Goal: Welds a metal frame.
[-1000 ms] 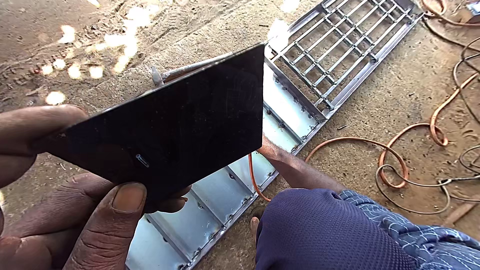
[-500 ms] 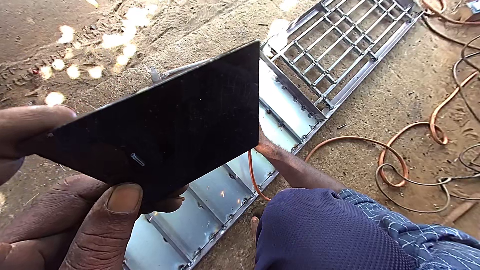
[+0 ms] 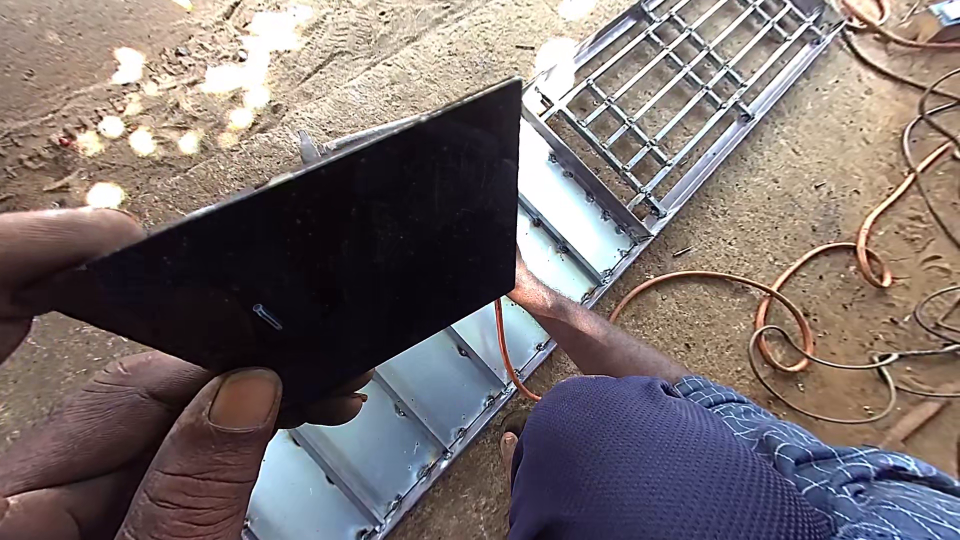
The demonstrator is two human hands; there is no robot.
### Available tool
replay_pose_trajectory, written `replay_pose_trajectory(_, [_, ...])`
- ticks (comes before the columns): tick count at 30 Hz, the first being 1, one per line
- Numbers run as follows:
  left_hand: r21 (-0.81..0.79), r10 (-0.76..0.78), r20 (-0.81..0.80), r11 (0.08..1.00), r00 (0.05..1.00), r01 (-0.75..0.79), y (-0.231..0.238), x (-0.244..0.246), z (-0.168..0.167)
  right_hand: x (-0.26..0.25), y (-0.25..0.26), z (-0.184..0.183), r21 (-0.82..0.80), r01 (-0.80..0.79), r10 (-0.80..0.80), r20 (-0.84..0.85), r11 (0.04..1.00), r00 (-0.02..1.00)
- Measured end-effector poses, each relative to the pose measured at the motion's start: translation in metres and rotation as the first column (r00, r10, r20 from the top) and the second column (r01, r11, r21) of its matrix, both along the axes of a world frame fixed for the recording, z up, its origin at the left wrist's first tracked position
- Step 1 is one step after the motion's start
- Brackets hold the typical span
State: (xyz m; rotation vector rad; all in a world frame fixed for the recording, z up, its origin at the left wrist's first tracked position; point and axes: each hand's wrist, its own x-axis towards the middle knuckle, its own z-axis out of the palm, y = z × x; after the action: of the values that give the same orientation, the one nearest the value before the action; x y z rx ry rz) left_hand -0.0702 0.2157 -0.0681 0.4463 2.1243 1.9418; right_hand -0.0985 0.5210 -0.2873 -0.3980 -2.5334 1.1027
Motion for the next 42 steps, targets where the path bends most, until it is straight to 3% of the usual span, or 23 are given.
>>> replay_pose_trajectory(4, [-0.011, 0.005, -0.007, 1.0, 1.0, -0.005, 0.0, 0.0, -0.001, 0.008, -0.003, 0.001, -0.023, -0.001, 0.001, -0.015, 1.0, 1.0])
replay_pose_trajectory(7, [0.026, 0.013, 0.007, 1.0, 1.0, -0.013, -0.002, -0.003, -0.003, 0.009, 0.008, -0.017, -0.039, -0.021, 0.016, -0.123, 0.999, 0.992])
replay_pose_trajectory(9, [0.063, 0.063, 0.061, 0.996, 0.996, -0.067, -0.004, -0.006, -0.004, 0.008, 0.01, -0.008, 0.035, 0.03, -0.027, -0.084, 0.999, 0.996])
replay_pose_trajectory(17, [0.238, 0.214, 0.265, 0.93, 0.94, -0.279, -0.004, -0.014, 0.01, 0.008, 0.031, 0.006, 0.038, 0.137, -0.136, -0.023, 0.99, 0.99])
replay_pose_trajectory(42, [0.318, 0.193, 0.248, 0.909, 0.949, -0.268, 0.006, -0.012, 0.012, -0.012, 0.024, -0.013, 0.048, 0.055, -0.054, -0.02, 0.997, 0.998])
